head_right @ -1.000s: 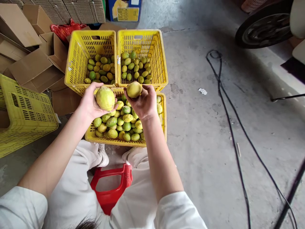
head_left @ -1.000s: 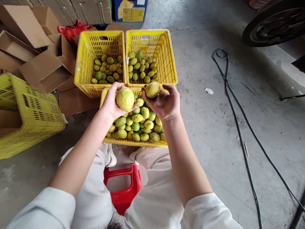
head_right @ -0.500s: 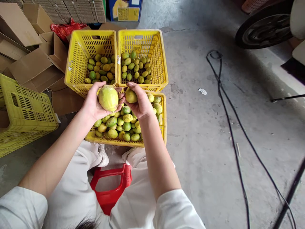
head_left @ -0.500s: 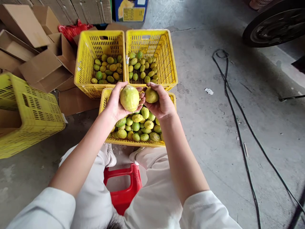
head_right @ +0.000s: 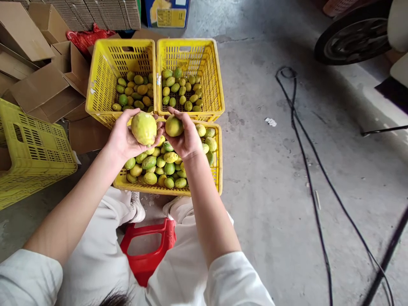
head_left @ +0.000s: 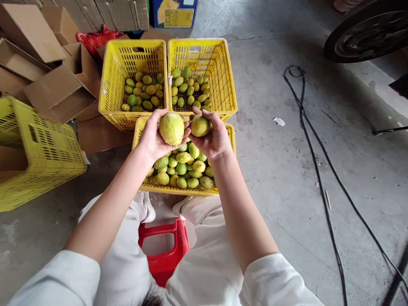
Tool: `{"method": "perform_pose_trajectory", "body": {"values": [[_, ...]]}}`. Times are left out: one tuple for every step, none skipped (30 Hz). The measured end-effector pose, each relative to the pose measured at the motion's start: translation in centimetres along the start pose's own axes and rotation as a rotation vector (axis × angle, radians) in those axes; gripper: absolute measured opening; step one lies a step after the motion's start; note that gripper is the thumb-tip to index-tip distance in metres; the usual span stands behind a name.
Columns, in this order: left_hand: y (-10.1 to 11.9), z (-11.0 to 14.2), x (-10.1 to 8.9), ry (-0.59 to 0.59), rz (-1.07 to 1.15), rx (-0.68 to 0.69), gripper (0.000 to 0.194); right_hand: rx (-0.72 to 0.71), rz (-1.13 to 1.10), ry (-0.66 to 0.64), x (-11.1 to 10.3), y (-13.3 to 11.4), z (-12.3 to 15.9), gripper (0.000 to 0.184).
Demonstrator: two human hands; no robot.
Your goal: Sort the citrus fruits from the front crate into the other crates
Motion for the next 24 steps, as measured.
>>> {"method": "perform_pose_trajectory", "body": {"values": [[0.0, 0.1, 0.1, 0.0, -0.025, 0.007, 0.037, -0.003, 0.0, 0.003, -0.2, 0.0, -0.1, 0.026], [0.1, 0.3, 0.2, 0.006, -0.053, 0.013, 0.038, 0.002, -0.004, 0.002, -0.3, 0.0, -0.2, 0.029], [0.1, 0.4, 0.3, 0.014, -0.079, 0.017, 0.04, 0.012, -0.011, -0.003, -0.5, 0.2, -0.3, 0.032], [0.1, 0.6, 0.4, 0.016, -0.101, 0.018, 0.041, 0.025, -0.021, -0.008, -0.6, 0.3, -0.4, 0.034], [0.1, 0.8, 0.6, 0.01, -0.112, 0.013, 0.043, 0.037, -0.033, -0.013, -0.8, 0.5, -0.5, 0.035], [0.0, 1.0, 0.9, -0.004, -0.11, 0.005, 0.042, 0.046, -0.047, -0.016, -0.9, 0.6, -0.6, 0.035], [0.0, 1.2, 1.2, -0.019, -0.091, 0.0, 0.041, 0.052, -0.067, -0.019, -1.0, 0.7, -0.6, 0.034], [0.0, 1.3, 1.5, -0.039, -0.057, -0.002, 0.039, 0.054, -0.093, -0.019, -1.1, 0.8, -0.6, 0.032], [0.0, 1.4, 1.7, -0.054, -0.012, 0.0, 0.037, 0.053, -0.127, -0.018, -1.0, 0.9, -0.6, 0.029], [0.0, 1.5, 1.8, -0.056, 0.039, 0.006, 0.036, 0.049, -0.167, -0.012, -1.0, 0.9, -0.5, 0.027], [0.1, 1.4, 1.8, -0.043, 0.088, 0.013, 0.037, 0.042, -0.208, -0.004, -0.9, 0.8, -0.4, 0.026], [0.1, 1.3, 1.6, -0.027, 0.132, 0.021, 0.038, 0.03, -0.24, 0.003, -0.8, 0.7, -0.4, 0.027], [0.2, 1.1, 1.3, -0.009, 0.167, 0.032, 0.039, 0.012, -0.253, 0.005, -0.7, 0.6, -0.3, 0.027], [0.3, 1.0, 1.0, 0.002, 0.195, 0.049, 0.04, -0.012, -0.245, 0.002, -0.5, 0.3, -0.3, 0.028], [0.5, 0.8, 0.8, 0.001, 0.219, 0.073, 0.04, -0.042, -0.216, -0.007, -0.4, 0.0, -0.2, 0.028], [0.8, 0.7, 0.8, -0.019, 0.239, 0.097, 0.039, -0.074, -0.173, -0.018, -0.3, -0.3, -0.2, 0.028], [1.0, 0.6, 0.8, -0.048, 0.256, 0.119, 0.037, -0.107, -0.124, -0.027, -0.3, -0.6, -0.3, 0.028], [1.2, 0.6, 0.9, -0.079, 0.269, 0.137, 0.036, -0.135, -0.081, -0.029, -0.3, -0.9, -0.3, 0.029], [1.3, 0.8, 1.1, -0.104, 0.273, 0.144, 0.034, -0.156, -0.044, -0.025, -0.4, -1.2, -0.3, 0.028], [1.4, 0.9, 1.4, -0.125, 0.266, 0.145, 0.033, -0.167, -0.016, -0.017, -0.5, -1.3, -0.3, 0.028], [1.4, 1.2, 1.7, -0.14, 0.25, 0.144, 0.032, -0.168, 0.004, -0.01, -0.6, -1.4, -0.4, 0.027], [1.3, 1.4, 2.0, -0.152, 0.227, 0.135, 0.034, -0.158, 0.015, -0.006, -0.7, -1.3, -0.4, 0.027], [1.1, 1.5, 2.2, -0.16, 0.201, 0.119, 0.037, -0.14, 0.019, -0.007, -0.7, -1.2, -0.5, 0.027], [0.9, 1.6, 2.4, -0.162, 0.178, 0.101, 0.04, -0.116, 0.016, -0.015, -0.7, -0.9, -0.5, 0.027]]}}
Point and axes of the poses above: each hand's wrist, its own z-axis away from the middle knuckle, its own x-axis out of the palm, y = z × x, the point moved 8 cm from there along -z, towards the middle knuckle, and after that the axes turned 1 degree about -y, right-handed, at the moved point
